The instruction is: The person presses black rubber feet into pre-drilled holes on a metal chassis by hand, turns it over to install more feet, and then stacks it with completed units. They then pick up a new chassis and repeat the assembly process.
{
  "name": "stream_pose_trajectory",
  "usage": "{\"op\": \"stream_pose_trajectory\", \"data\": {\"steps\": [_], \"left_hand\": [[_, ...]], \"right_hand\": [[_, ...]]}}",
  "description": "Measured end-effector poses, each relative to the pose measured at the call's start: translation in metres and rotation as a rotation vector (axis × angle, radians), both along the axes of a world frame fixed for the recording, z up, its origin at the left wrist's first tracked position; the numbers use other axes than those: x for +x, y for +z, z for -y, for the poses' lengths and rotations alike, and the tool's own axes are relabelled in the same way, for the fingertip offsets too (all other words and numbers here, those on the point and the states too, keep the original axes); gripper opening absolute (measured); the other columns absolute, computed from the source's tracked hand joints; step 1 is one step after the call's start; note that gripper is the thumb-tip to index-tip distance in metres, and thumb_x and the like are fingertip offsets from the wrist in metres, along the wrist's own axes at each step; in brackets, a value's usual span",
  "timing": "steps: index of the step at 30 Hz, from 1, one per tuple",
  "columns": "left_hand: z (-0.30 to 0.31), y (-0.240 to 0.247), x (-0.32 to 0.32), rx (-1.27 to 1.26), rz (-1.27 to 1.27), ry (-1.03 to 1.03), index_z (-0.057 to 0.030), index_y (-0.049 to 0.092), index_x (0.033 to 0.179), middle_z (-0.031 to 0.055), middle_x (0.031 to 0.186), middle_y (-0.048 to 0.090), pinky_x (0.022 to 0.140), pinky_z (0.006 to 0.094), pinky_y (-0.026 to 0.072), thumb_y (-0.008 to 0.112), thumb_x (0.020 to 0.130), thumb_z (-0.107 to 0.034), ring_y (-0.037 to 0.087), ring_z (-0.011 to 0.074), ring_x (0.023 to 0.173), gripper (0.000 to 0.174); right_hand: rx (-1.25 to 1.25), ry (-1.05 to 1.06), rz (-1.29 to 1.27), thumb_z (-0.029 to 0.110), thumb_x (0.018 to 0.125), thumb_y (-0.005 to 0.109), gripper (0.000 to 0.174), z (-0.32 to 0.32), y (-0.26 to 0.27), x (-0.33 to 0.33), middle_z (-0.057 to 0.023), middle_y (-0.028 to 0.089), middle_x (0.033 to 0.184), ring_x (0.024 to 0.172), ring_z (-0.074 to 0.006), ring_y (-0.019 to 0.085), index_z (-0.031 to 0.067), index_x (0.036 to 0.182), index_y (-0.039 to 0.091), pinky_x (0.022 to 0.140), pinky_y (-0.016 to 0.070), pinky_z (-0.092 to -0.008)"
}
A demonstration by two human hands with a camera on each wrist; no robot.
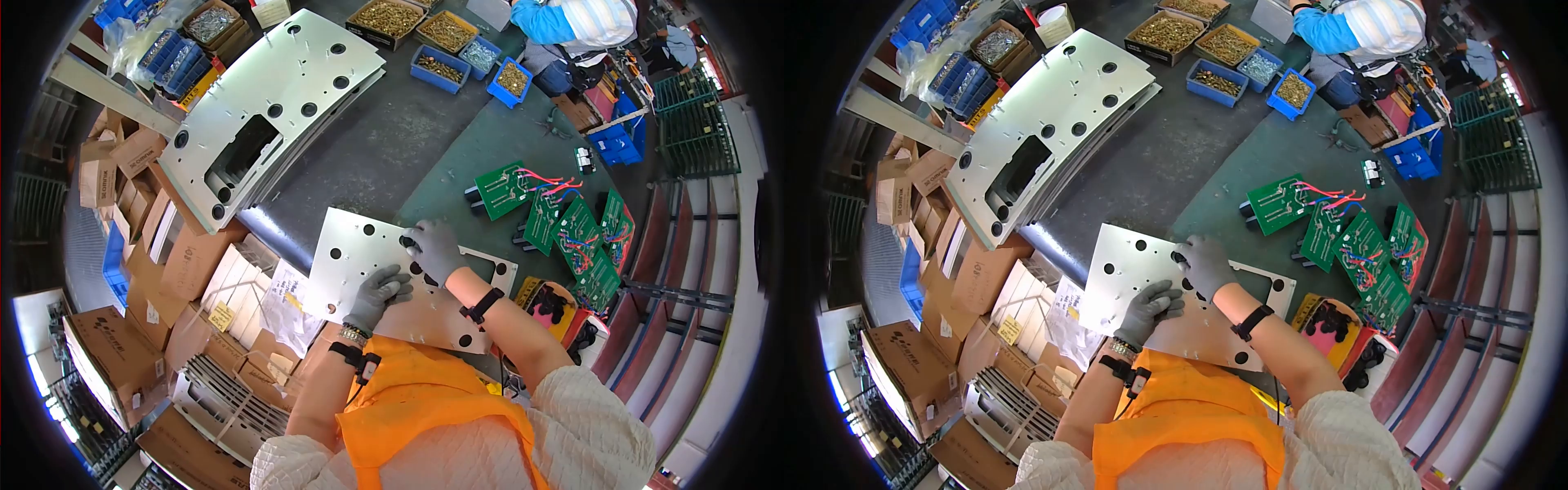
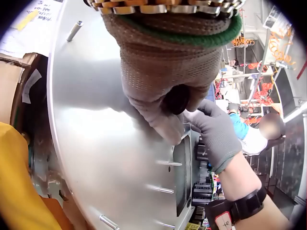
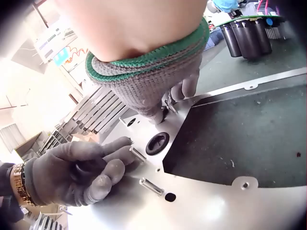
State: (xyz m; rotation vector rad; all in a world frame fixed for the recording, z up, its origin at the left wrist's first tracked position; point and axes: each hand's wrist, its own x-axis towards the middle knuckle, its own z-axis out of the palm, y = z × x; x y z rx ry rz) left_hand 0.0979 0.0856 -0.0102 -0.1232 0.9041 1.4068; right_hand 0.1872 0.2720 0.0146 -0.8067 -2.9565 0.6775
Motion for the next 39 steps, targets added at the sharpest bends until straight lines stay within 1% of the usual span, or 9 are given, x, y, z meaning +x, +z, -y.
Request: {"op": "stream_pose_trajectory", "data": {"steps": [13, 16, 19, 21, 23, 28, 32, 34, 39], "left_hand": [[0.0, -0.003, 0.0, 0.017, 0.014, 0.009, 0.0067, 0.035, 0.138, 0.0238, 0.125, 0.055, 0.093, 0.0412, 0.0551, 0.06, 0.091, -0.003, 0.062, 0.0318, 0.108, 0.054], [0.0, -0.004, -0.001, 0.02, 0.007, 0.004, 0.0057, 0.036, 0.138, 0.0235, 0.125, 0.055, 0.094, 0.0414, 0.0549, 0.06, 0.091, -0.003, 0.062, 0.0317, 0.108, 0.053], [0.0, -0.003, -0.001, 0.02, 0.002, -0.004, 0.0074, 0.035, 0.14, 0.0236, 0.128, 0.054, 0.094, 0.0391, 0.0545, 0.055, 0.093, -0.001, 0.062, 0.0309, 0.11, 0.051], [0.0, -0.003, 0.0, 0.017, 0.003, 0.0, 0.0069, 0.036, 0.139, 0.0234, 0.127, 0.054, 0.094, 0.0392, 0.0545, 0.055, 0.093, -0.001, 0.062, 0.0311, 0.11, 0.051], [0.0, -0.004, 0.001, 0.014, 0.004, 0.002, 0.0065, 0.036, 0.139, 0.0232, 0.127, 0.054, 0.095, 0.0393, 0.0544, 0.055, 0.093, 0.0, 0.062, 0.0312, 0.11, 0.05], [0.0, -0.003, -0.001, 0.009, 0.0, -0.003, 0.0058, 0.037, 0.139, 0.0223, 0.127, 0.055, 0.094, 0.0392, 0.0549, 0.055, 0.092, 0.001, 0.062, 0.0306, 0.109, 0.05], [0.0, -0.001, -0.001, 0.008, 0.018, 0.016, 0.0057, 0.036, 0.14, 0.0224, 0.128, 0.055, 0.093, 0.0393, 0.055, 0.055, 0.093, 0.0, 0.062, 0.0302, 0.109, 0.051], [-0.001, -0.001, -0.002, 0.012, 0.015, -0.001, 0.006, 0.035, 0.141, 0.0227, 0.129, 0.054, 0.094, 0.0395, 0.055, 0.055, 0.093, -0.001, 0.062, 0.0303, 0.109, 0.052], [0.0, -0.004, -0.002, 0.014, 0.026, 0.003, 0.0053, 0.035, 0.14, 0.0223, 0.129, 0.054, 0.095, 0.0408, 0.0544, 0.058, 0.091, -0.002, 0.061, 0.0309, 0.11, 0.054]], "right_hand": [[-0.036, -0.006, -0.038, 0.017, 0.081, 0.067, 0.023, 0.006, -0.021, -0.005, -0.0089, 0.061, 0.103, 0.102, -0.0294, 0.055, 0.012, 0.103, 0.068, 0.091, 0.0431, -0.0449], [0.095, 0.093, -0.094, 0.016, 0.081, 0.066, 0.022, 0.006, -0.026, -0.001, -0.0073, 0.061, 0.1, 0.101, -0.0289, 0.055, 0.0115, 0.102, 0.068, 0.091, 0.0437, -0.0429], [-0.041, 0.244, -0.135, 0.015, 0.083, 0.064, 0.018, -0.022, -0.022, -0.01, -0.007, 0.061, 0.099, 0.101, -0.0287, 0.056, 0.0111, 0.1, 0.067, 0.091, 0.0447, -0.0405], [-0.194, 0.276, 0.167, 0.013, 0.083, 0.064, 0.015, -0.038, -0.016, -0.026, -0.0083, 0.061, 0.099, 0.099, -0.0293, 0.057, 0.0109, 0.098, 0.066, 0.089, 0.0464, -0.0388], [-0.237, 0.26, 0.144, 0.011, 0.081, 0.066, 0.015, -0.043, -0.011, -0.03, -0.0108, 0.061, 0.099, 0.098, -0.0302, 0.059, 0.0111, 0.097, 0.066, 0.086, 0.0476, -0.0403], [-0.325, 0.465, 0.203, 0.005, 0.08, 0.066, 0.015, -0.059, -0.004, -0.037, -0.0102, 0.063, 0.098, 0.096, -0.029, 0.061, 0.0076, 0.094, 0.066, 0.083, 0.049, -0.0381], [-0.304, 0.474, 0.329, 0.004, 0.08, 0.066, 0.014, -0.061, 0.003, -0.056, -0.0108, 0.063, 0.099, 0.096, -0.0283, 0.062, 0.0065, 0.094, 0.066, 0.082, 0.0494, -0.0376], [-0.391, 0.472, 0.449, 0.006, 0.082, 0.068, 0.017, -0.064, -0.002, -0.059, -0.0087, 0.062, 0.107, 0.099, -0.0281, 0.062, 0.009, 0.099, 0.066, 0.084, 0.0496, -0.0379], [-0.308, 0.44, 0.364, 0.005, 0.08, 0.069, 0.015, -0.056, 0.004, -0.055, -0.0082, 0.063, 0.105, 0.101, -0.0276, 0.062, 0.009, 0.095, 0.067, 0.083, 0.05, -0.0383]]}}
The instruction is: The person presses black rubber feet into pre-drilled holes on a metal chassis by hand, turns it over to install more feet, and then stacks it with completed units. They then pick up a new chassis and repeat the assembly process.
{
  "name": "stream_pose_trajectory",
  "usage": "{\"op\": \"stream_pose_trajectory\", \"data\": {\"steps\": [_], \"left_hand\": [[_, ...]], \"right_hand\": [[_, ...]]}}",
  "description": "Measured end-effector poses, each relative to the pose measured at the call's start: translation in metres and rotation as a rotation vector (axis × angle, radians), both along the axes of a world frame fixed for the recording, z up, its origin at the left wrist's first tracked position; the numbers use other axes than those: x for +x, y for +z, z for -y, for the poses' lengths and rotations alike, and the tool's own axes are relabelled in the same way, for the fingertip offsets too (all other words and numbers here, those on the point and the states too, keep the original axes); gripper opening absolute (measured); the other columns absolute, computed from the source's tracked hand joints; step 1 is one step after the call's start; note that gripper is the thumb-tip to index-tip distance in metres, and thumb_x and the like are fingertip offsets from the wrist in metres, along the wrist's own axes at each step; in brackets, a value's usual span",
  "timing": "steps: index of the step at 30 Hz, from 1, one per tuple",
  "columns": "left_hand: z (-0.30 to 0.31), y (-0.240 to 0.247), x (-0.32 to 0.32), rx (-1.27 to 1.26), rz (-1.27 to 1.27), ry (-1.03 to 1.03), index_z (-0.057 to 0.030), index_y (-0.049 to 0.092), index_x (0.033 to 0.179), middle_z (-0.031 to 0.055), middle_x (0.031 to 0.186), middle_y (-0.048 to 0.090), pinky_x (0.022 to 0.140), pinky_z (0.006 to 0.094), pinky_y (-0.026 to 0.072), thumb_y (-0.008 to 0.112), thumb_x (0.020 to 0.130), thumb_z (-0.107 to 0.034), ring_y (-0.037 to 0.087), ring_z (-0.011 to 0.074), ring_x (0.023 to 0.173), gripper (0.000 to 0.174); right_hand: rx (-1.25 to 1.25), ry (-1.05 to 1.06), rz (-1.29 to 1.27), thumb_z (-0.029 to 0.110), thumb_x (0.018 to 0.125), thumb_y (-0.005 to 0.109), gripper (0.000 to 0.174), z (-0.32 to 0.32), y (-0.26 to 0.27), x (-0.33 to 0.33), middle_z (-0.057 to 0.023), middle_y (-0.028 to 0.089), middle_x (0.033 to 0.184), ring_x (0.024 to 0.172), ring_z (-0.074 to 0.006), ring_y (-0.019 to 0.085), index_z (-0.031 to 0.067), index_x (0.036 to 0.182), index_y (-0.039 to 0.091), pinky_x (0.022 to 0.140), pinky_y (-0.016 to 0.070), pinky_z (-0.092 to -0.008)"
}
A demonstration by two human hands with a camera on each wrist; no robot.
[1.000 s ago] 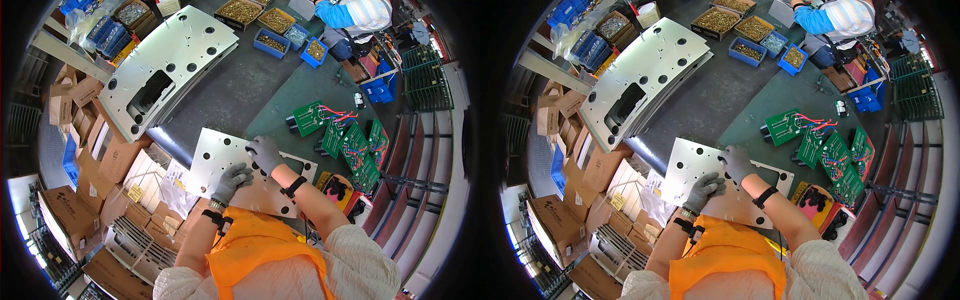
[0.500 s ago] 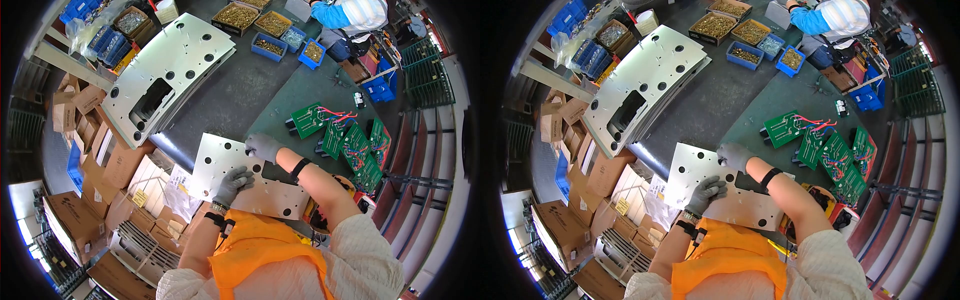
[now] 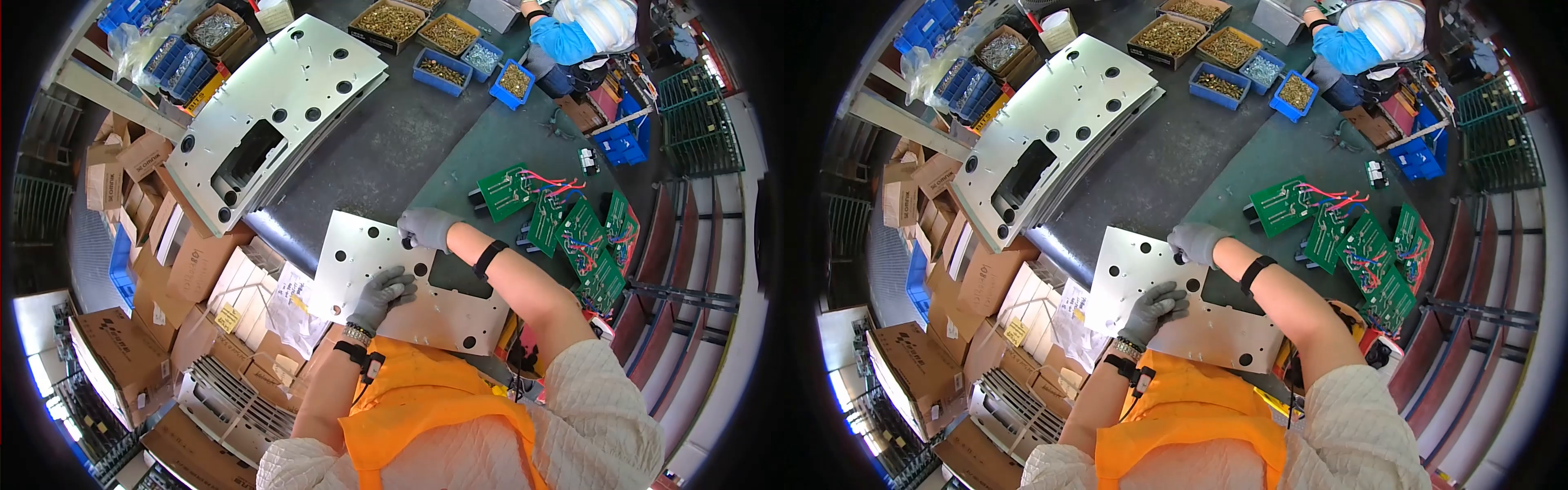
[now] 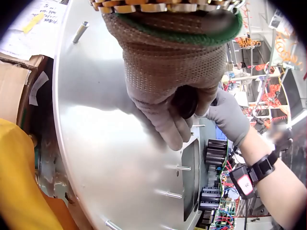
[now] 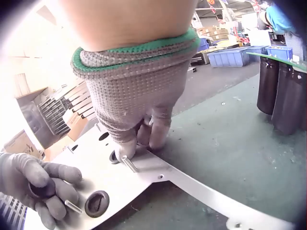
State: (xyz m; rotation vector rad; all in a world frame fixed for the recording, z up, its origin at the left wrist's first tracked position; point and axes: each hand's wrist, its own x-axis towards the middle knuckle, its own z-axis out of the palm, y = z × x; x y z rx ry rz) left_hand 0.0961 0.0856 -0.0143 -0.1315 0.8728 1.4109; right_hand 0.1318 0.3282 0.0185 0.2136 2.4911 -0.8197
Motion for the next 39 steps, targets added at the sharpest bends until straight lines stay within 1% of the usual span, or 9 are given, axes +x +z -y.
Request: {"op": "stream_pose_trajectory", "data": {"steps": [5, 8, 14, 16, 19, 21, 25, 31, 39], "left_hand": [[-0.001, 0.002, 0.0, 0.0, -0.009, -0.013, 0.0043, 0.037, 0.138, 0.0217, 0.129, 0.054, 0.096, 0.0424, 0.0536, 0.059, 0.091, -0.002, 0.06, 0.0318, 0.112, 0.053], [0.002, -0.001, -0.002, 0.03, 0.01, -0.009, 0.0017, 0.039, 0.138, 0.0202, 0.13, 0.054, 0.098, 0.0437, 0.0521, 0.062, 0.092, -0.007, 0.059, 0.0316, 0.115, 0.053], [-0.002, 0.015, 0.003, 0.115, 0.173, 0.171, -0.006, 0.047, 0.135, 0.0114, 0.126, 0.057, 0.102, 0.0433, 0.0483, 0.07, 0.088, -0.032, 0.057, 0.0275, 0.118, 0.059], [0.001, 0.017, 0.002, 0.265, 0.212, 0.115, -0.0018, 0.041, 0.14, 0.0167, 0.132, 0.054, 0.103, 0.0418, 0.0468, 0.063, 0.092, -0.037, 0.052, 0.0288, 0.124, 0.064], [0.002, 0.019, 0.001, 0.25, 0.157, 0.044, -0.0077, 0.051, 0.133, 0.0076, 0.119, 0.06, 0.095, 0.0363, 0.0497, 0.07, 0.085, -0.044, 0.057, 0.022, 0.112, 0.063], [0.002, 0.03, 0.003, 0.193, 0.141, 0.069, -0.0071, 0.051, 0.132, 0.0077, 0.115, 0.061, 0.093, 0.0352, 0.0506, 0.07, 0.087, -0.042, 0.059, 0.0217, 0.109, 0.06], [0.012, 0.008, 0.013, -0.054, 0.041, 0.067, -0.001, 0.052, 0.128, 0.0123, 0.106, 0.064, 0.081, 0.034, 0.0549, 0.061, 0.096, -0.029, 0.064, 0.0224, 0.095, 0.043], [0.016, -0.003, 0.014, -0.079, 0.011, 0.065, -0.0017, 0.057, 0.113, 0.0111, 0.092, 0.066, 0.067, 0.0293, 0.0537, 0.055, 0.098, -0.016, 0.064, 0.0185, 0.076, 0.021], [0.006, 0.007, 0.01, -0.145, -0.127, -0.076, 0.0019, 0.054, 0.122, 0.0129, 0.091, 0.066, 0.065, 0.0297, 0.0559, 0.054, 0.099, -0.018, 0.067, 0.0209, 0.073, 0.03]], "right_hand": [[0.086, -0.062, 0.075, 0.009, 0.082, 0.067, 0.012, 0.009, 0.019, 0.003, -0.0075, 0.063, 0.103, 0.101, -0.0276, 0.061, 0.0109, 0.094, 0.07, 0.084, 0.0497, -0.0373], [0.311, 0.085, -0.148, 0.014, 0.085, 0.064, 0.013, 0.019, -0.003, 0.035, -0.0064, 0.062, 0.104, 0.102, -0.0271, 0.06, 0.013, 0.096, 0.07, 0.087, 0.0485, -0.0383], [0.425, -0.142, -0.373, 0.018, 0.085, 0.063, 0.015, 0.056, 0.026, 0.057, -0.0048, 0.061, 0.106, 0.101, -0.0271, 0.057, 0.0142, 0.098, 0.071, 0.087, 0.047, -0.0431], [-0.14, -0.188, -0.565, 0.018, 0.081, 0.068, 0.018, 0.075, 0.025, 0.061, -0.0049, 0.06, 0.105, 0.103, -0.0289, 0.057, 0.0117, 0.098, 0.07, 0.089, 0.0466, -0.0437], [-0.217, -0.268, -0.496, 0.014, 0.079, 0.072, 0.02, 0.083, 0.01, 0.06, -0.0059, 0.062, 0.097, 0.097, -0.028, 0.06, 0.0101, 0.099, 0.07, 0.085, 0.0491, -0.0402], [-0.38, -0.438, -0.51, 0.01, 0.081, 0.069, 0.016, 0.077, 0.003, 0.051, -0.008, 0.063, 0.091, 0.088, -0.0273, 0.062, 0.0104, 0.097, 0.071, 0.08, 0.0506, -0.0367], [-0.261, -0.732, -0.362, 0.016, 0.084, 0.068, 0.018, 0.068, -0.003, 0.018, -0.0097, 0.064, 0.095, 0.092, -0.0273, 0.063, 0.0106, 0.101, 0.069, 0.082, 0.0501, -0.0377], [0.111, -0.58, -0.451, 0.018, 0.084, 0.067, 0.026, 0.074, -0.008, -0.003, -0.0105, 0.06, 0.106, 0.101, -0.0308, 0.059, 0.0118, 0.11, 0.065, 0.088, 0.0488, -0.0416], [0.147, -0.417, -0.446, 0.013, 0.082, 0.067, 0.023, 0.073, -0.018, -0.012, -0.0112, 0.058, 0.106, 0.1, -0.0305, 0.058, 0.0102, 0.104, 0.065, 0.089, 0.0484, -0.0412]]}}
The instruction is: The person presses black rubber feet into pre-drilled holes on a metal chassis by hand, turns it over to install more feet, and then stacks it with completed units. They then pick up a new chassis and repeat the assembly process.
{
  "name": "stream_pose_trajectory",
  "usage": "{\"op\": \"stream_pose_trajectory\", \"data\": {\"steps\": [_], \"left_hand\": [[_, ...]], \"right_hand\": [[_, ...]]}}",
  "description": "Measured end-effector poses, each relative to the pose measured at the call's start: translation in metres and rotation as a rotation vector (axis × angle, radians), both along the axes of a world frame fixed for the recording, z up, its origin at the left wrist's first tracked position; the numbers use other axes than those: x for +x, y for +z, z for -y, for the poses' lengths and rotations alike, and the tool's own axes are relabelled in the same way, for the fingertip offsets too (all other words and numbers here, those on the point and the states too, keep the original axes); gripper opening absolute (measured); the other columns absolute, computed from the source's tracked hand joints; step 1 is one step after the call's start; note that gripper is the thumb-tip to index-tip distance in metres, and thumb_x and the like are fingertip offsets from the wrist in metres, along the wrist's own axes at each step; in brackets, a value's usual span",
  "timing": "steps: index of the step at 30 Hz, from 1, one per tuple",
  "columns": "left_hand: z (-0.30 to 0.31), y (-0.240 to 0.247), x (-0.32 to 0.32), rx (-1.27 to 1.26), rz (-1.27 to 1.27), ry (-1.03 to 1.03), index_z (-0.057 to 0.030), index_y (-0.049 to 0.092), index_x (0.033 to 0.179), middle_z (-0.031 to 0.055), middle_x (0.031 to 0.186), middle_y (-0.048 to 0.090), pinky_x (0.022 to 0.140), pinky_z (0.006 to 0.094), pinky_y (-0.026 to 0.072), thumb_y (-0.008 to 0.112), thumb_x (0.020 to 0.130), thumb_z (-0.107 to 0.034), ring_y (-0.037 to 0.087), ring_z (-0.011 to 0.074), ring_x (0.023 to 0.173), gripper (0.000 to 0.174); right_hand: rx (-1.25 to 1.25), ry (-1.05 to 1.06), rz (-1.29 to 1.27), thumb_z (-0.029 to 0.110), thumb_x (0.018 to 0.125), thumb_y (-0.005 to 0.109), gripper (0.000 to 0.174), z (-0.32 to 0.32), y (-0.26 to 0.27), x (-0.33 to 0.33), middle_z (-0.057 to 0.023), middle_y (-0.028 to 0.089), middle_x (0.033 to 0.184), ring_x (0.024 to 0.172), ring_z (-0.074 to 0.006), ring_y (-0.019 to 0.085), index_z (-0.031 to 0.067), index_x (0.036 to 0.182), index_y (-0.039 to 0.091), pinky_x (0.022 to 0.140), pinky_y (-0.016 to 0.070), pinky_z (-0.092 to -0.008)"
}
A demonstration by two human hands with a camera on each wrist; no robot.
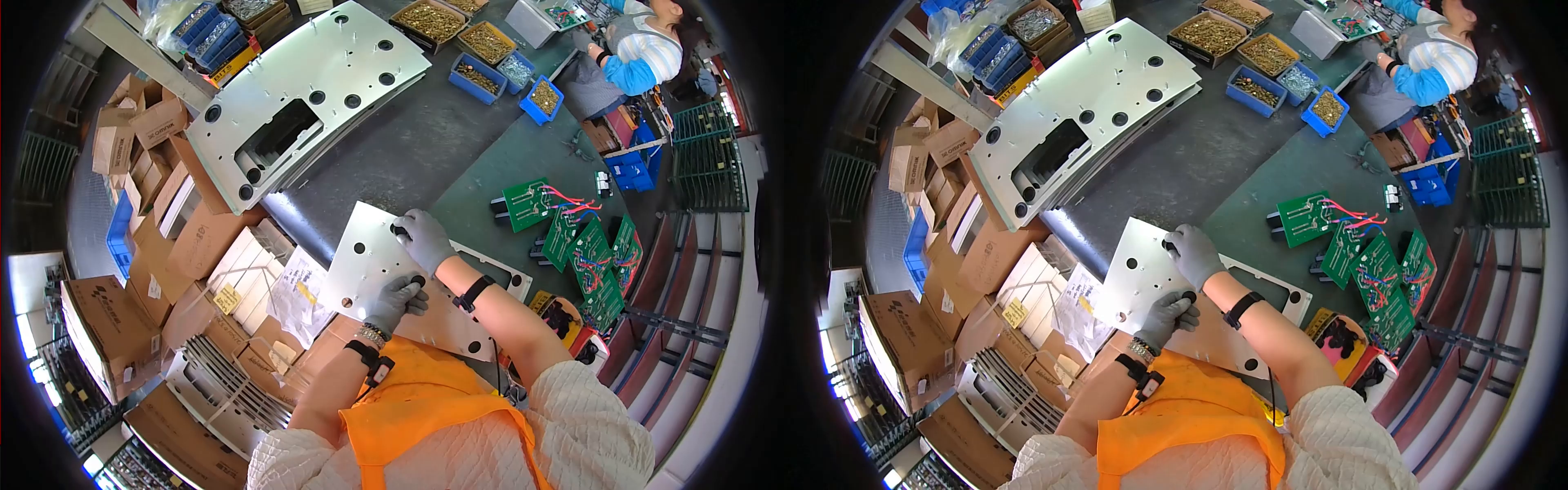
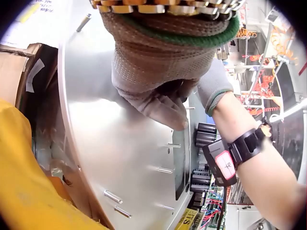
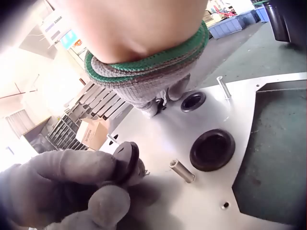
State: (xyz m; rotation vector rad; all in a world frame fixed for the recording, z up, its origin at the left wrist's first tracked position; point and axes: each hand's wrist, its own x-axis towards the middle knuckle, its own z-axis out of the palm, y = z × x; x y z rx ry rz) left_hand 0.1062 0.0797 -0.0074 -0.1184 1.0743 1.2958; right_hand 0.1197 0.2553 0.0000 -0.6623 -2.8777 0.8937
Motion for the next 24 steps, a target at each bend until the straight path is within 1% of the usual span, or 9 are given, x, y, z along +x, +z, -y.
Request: {"op": "stream_pose_trajectory", "data": {"steps": [11, 13, 14, 16, 17, 19, 20, 22, 24], "left_hand": [[-0.001, -0.002, -0.001, -0.002, 0.051, -0.004, 0.0039, 0.052, 0.126, 0.0152, 0.094, 0.066, 0.069, 0.032, 0.0572, 0.053, 0.099, -0.017, 0.068, 0.0234, 0.077, 0.034], [-0.002, 0.002, -0.003, -0.003, 0.067, 0.003, 0.0042, 0.051, 0.126, 0.0155, 0.094, 0.065, 0.07, 0.0324, 0.0572, 0.053, 0.099, -0.016, 0.068, 0.0239, 0.078, 0.033], [-0.003, 0.001, -0.004, -0.001, 0.066, 0.004, 0.0042, 0.051, 0.126, 0.0155, 0.094, 0.065, 0.07, 0.0324, 0.0572, 0.053, 0.099, -0.016, 0.068, 0.0239, 0.078, 0.033], [-0.002, 0.0, -0.002, -0.007, 0.064, -0.014, 0.003, 0.05, 0.129, 0.0155, 0.094, 0.067, 0.072, 0.0348, 0.0575, 0.052, 0.099, -0.016, 0.068, 0.025, 0.078, 0.035], [-0.003, 0.0, -0.003, -0.007, 0.063, -0.022, 0.003, 0.05, 0.129, 0.0155, 0.094, 0.067, 0.072, 0.0348, 0.0575, 0.052, 0.099, -0.016, 0.068, 0.025, 0.078, 0.035], [-0.003, -0.001, -0.002, -0.012, 0.06, -0.014, 0.0029, 0.052, 0.125, 0.0156, 0.093, 0.066, 0.071, 0.0351, 0.0576, 0.052, 0.099, -0.016, 0.068, 0.0252, 0.078, 0.032], [-0.003, -0.001, -0.002, -0.015, 0.059, -0.022, 0.0029, 0.052, 0.125, 0.0156, 0.093, 0.066, 0.071, 0.0351, 0.0576, 0.052, 0.099, -0.016, 0.068, 0.0252, 0.078, 0.032], [-0.003, 0.001, -0.002, -0.018, 0.04, -0.022, 0.003, 0.054, 0.12, 0.0159, 0.093, 0.066, 0.071, 0.0354, 0.0577, 0.052, 0.099, -0.016, 0.068, 0.0255, 0.078, 0.029], [-0.004, 0.001, -0.002, -0.014, 0.038, -0.027, 0.0039, 0.052, 0.123, 0.0162, 0.094, 0.066, 0.071, 0.0346, 0.0577, 0.052, 0.099, -0.017, 0.068, 0.0251, 0.079, 0.031]], "right_hand": [[0.027, 0.011, 0.04, 0.014, 0.081, 0.067, 0.014, -0.003, -0.005, -0.015, -0.0108, 0.06, 0.099, 0.094, -0.0298, 0.06, 0.0092, 0.095, 0.067, 0.085, 0.0491, -0.041], [0.186, 0.158, 0.074, 0.014, 0.082, 0.066, 0.015, -0.002, -0.004, -0.014, -0.0119, 0.06, 0.1, 0.094, -0.0293, 0.06, 0.0084, 0.096, 0.067, 0.085, 0.0488, -0.0399], [0.187, 0.16, 0.073, 0.014, 0.082, 0.066, 0.015, -0.007, -0.003, -0.013, -0.0119, 0.06, 0.1, 0.094, -0.0293, 0.06, 0.0084, 0.096, 0.067, 0.085, 0.0488, -0.0399], [0.222, 0.403, -0.043, 0.013, 0.084, 0.064, 0.015, -0.022, -0.002, -0.011, -0.0127, 0.06, 0.102, 0.096, -0.0299, 0.06, 0.0062, 0.097, 0.066, 0.086, 0.0485, -0.0393], [0.223, 0.394, -0.043, 0.013, 0.084, 0.064, 0.015, -0.032, -0.004, -0.017, -0.0127, 0.06, 0.102, 0.096, -0.0299, 0.06, 0.0062, 0.097, 0.066, 0.086, 0.0485, -0.0393], [-0.019, 0.523, 0.215, 0.011, 0.085, 0.063, 0.015, -0.051, 0.0, -0.036, -0.0135, 0.06, 0.103, 0.099, -0.0312, 0.06, 0.0049, 0.098, 0.065, 0.087, 0.0481, -0.039], [-0.1, 0.503, 0.336, 0.009, 0.085, 0.063, 0.016, -0.054, 0.003, -0.042, -0.0146, 0.06, 0.105, 0.1, -0.0315, 0.06, 0.0048, 0.1, 0.065, 0.088, 0.0483, -0.0382], [-0.077, 0.494, 0.234, 0.007, 0.085, 0.062, 0.016, -0.051, -0.003, -0.035, -0.0147, 0.061, 0.104, 0.095, -0.031, 0.062, 0.0052, 0.1, 0.066, 0.085, 0.0494, -0.0377], [-0.047, 0.488, 0.132, 0.006, 0.085, 0.062, 0.016, -0.054, -0.004, -0.033, -0.0147, 0.061, 0.103, 0.09, -0.0305, 0.063, 0.0056, 0.1, 0.066, 0.082, 0.0506, -0.0372]]}}
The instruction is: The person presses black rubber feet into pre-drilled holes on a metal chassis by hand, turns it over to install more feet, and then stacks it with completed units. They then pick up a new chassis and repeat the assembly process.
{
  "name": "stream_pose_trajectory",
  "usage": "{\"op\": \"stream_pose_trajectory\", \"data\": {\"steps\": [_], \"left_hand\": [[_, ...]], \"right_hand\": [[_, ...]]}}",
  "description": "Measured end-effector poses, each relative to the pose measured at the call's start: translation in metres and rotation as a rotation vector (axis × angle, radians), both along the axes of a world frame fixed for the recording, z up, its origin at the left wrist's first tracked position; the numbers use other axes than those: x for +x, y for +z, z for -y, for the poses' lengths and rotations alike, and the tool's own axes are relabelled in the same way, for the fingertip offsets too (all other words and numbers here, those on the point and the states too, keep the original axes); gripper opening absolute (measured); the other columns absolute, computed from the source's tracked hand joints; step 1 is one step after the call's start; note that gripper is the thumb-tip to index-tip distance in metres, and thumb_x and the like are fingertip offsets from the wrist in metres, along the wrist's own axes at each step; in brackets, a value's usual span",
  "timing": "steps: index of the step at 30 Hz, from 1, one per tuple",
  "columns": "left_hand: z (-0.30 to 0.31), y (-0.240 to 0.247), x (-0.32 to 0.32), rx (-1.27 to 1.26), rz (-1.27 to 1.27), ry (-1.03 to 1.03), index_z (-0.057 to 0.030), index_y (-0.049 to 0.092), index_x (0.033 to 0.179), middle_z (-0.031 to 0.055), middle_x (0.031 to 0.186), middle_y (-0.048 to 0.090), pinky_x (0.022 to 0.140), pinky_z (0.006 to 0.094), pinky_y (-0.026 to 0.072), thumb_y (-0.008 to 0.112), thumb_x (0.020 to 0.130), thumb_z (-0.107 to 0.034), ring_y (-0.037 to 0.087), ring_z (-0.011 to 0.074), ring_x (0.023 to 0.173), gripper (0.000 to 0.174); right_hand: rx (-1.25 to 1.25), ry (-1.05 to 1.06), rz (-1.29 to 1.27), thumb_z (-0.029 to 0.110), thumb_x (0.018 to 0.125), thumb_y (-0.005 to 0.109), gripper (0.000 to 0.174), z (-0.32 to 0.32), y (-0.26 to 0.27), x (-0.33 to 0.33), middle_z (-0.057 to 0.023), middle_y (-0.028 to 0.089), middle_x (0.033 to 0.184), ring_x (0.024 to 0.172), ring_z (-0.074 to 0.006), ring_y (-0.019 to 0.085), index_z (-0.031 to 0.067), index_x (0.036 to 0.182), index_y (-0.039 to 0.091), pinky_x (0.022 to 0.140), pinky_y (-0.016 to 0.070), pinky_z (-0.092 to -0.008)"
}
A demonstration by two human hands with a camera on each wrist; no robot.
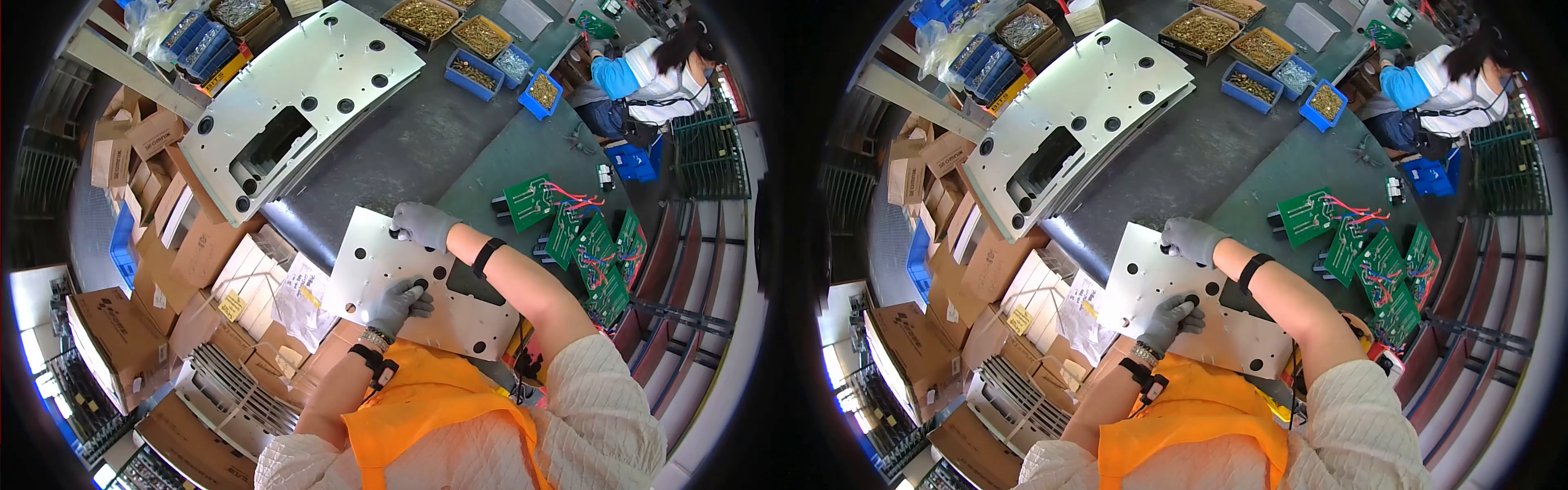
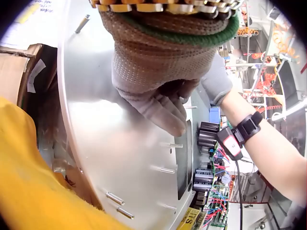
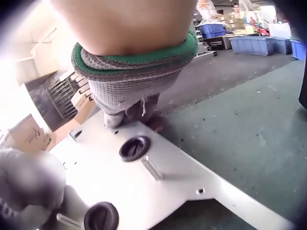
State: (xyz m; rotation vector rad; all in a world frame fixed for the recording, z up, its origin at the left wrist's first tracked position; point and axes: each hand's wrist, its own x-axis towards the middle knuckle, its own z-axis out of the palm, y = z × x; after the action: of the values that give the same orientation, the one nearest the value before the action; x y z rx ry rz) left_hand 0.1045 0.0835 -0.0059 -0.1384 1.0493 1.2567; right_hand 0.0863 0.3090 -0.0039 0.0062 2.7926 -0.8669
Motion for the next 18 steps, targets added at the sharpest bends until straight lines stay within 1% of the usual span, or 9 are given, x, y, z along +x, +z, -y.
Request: {"op": "stream_pose_trajectory", "data": {"steps": [2, 3, 6, 10, 13, 15, 16, 17, 18], "left_hand": [[0.001, 0.0, 0.0, 0.001, -0.003, 0.003, 0.0048, 0.051, 0.126, 0.0164, 0.095, 0.065, 0.071, 0.0339, 0.0577, 0.052, 0.099, -0.017, 0.067, 0.0247, 0.079, 0.034], [0.001, -0.001, -0.001, 0.004, 0.003, 0.006, 0.0049, 0.051, 0.125, 0.0166, 0.095, 0.065, 0.071, 0.0339, 0.0578, 0.052, 0.099, -0.017, 0.067, 0.0248, 0.079, 0.034], [0.001, -0.002, -0.001, -0.004, 0.007, 0.002, 0.0048, 0.052, 0.122, 0.0168, 0.094, 0.065, 0.071, 0.0339, 0.0578, 0.053, 0.099, -0.017, 0.067, 0.0249, 0.079, 0.032], [0.0, -0.004, 0.001, 0.006, 0.009, 0.033, 0.004, 0.055, 0.115, 0.0171, 0.093, 0.067, 0.07, 0.0355, 0.0584, 0.053, 0.098, -0.015, 0.068, 0.0259, 0.078, 0.025], [0.001, -0.002, 0.001, -0.006, -0.006, 0.029, 0.0041, 0.056, 0.113, 0.0165, 0.093, 0.067, 0.07, 0.0353, 0.0582, 0.053, 0.098, -0.015, 0.068, 0.026, 0.078, 0.024], [0.001, 0.0, 0.001, -0.005, -0.024, 0.038, 0.0036, 0.055, 0.115, 0.0158, 0.093, 0.067, 0.068, 0.0334, 0.0578, 0.054, 0.098, -0.016, 0.068, 0.024, 0.077, 0.026], [0.002, 0.002, 0.002, -0.006, -0.03, 0.044, 0.0031, 0.055, 0.117, 0.0152, 0.094, 0.067, 0.067, 0.0315, 0.0575, 0.055, 0.098, -0.016, 0.067, 0.0221, 0.076, 0.027], [0.005, 0.004, 0.004, -0.006, -0.029, 0.045, 0.0031, 0.055, 0.117, 0.0152, 0.094, 0.067, 0.067, 0.0315, 0.0575, 0.055, 0.098, -0.016, 0.067, 0.0221, 0.076, 0.027], [0.007, 0.005, 0.005, -0.019, -0.058, 0.111, 0.0027, 0.056, 0.116, 0.0146, 0.093, 0.067, 0.066, 0.0303, 0.0571, 0.056, 0.098, -0.017, 0.067, 0.0207, 0.075, 0.027]], "right_hand": [[-0.164, -0.035, 0.201, 0.004, 0.085, 0.06, 0.014, -0.007, 0.003, -0.008, -0.0141, 0.064, 0.1, 0.081, -0.0299, 0.066, 0.0053, 0.098, 0.067, 0.075, 0.0524, -0.037], [-0.167, -0.034, 0.199, 0.004, 0.085, 0.06, 0.014, -0.004, 0.007, -0.012, -0.0141, 0.064, 0.1, 0.081, -0.0299, 0.066, 0.0053, 0.098, 0.067, 0.075, 0.0524, -0.037], [-0.228, -0.357, 0.41, 0.0, 0.084, 0.059, 0.014, 0.009, 0.034, -0.021, -0.0126, 0.068, 0.091, 0.079, -0.0267, 0.068, 0.0052, 0.094, 0.068, 0.074, 0.0528, -0.037], [-0.074, -0.378, 0.294, 0.003, 0.083, 0.061, 0.014, 0.012, 0.016, -0.014, -0.0131, 0.069, 0.089, 0.08, -0.0271, 0.068, 0.0062, 0.094, 0.068, 0.076, 0.0528, -0.0376], [-0.205, -0.507, 0.416, 0.007, 0.082, 0.067, 0.012, 0.014, 0.023, -0.018, -0.0118, 0.07, 0.091, 0.08, -0.0264, 0.067, 0.0069, 0.094, 0.069, 0.074, 0.0528, -0.0385], [-0.185, -0.585, 0.484, 0.01, 0.083, 0.067, 0.012, 0.016, 0.026, -0.023, -0.0133, 0.071, 0.089, 0.082, -0.0281, 0.068, 0.0079, 0.094, 0.07, 0.076, 0.0527, -0.0386], [-0.05, -0.531, 0.474, 0.011, 0.084, 0.067, 0.012, 0.02, 0.024, -0.028, -0.013, 0.07, 0.09, 0.084, -0.0269, 0.067, 0.0083, 0.095, 0.07, 0.077, 0.0525, -0.0373], [-0.05, -0.53, 0.475, 0.011, 0.084, 0.067, 0.012, 0.026, 0.023, -0.023, -0.013, 0.07, 0.09, 0.084, -0.0269, 0.067, 0.0083, 0.095, 0.07, 0.077, 0.0525, -0.0373], [0.072, -0.558, 0.244, 0.012, 0.084, 0.067, 0.013, 0.034, 0.022, -0.014, -0.0127, 0.07, 0.091, 0.085, -0.0257, 0.067, 0.008, 0.096, 0.07, 0.078, 0.0524, -0.0364]]}}
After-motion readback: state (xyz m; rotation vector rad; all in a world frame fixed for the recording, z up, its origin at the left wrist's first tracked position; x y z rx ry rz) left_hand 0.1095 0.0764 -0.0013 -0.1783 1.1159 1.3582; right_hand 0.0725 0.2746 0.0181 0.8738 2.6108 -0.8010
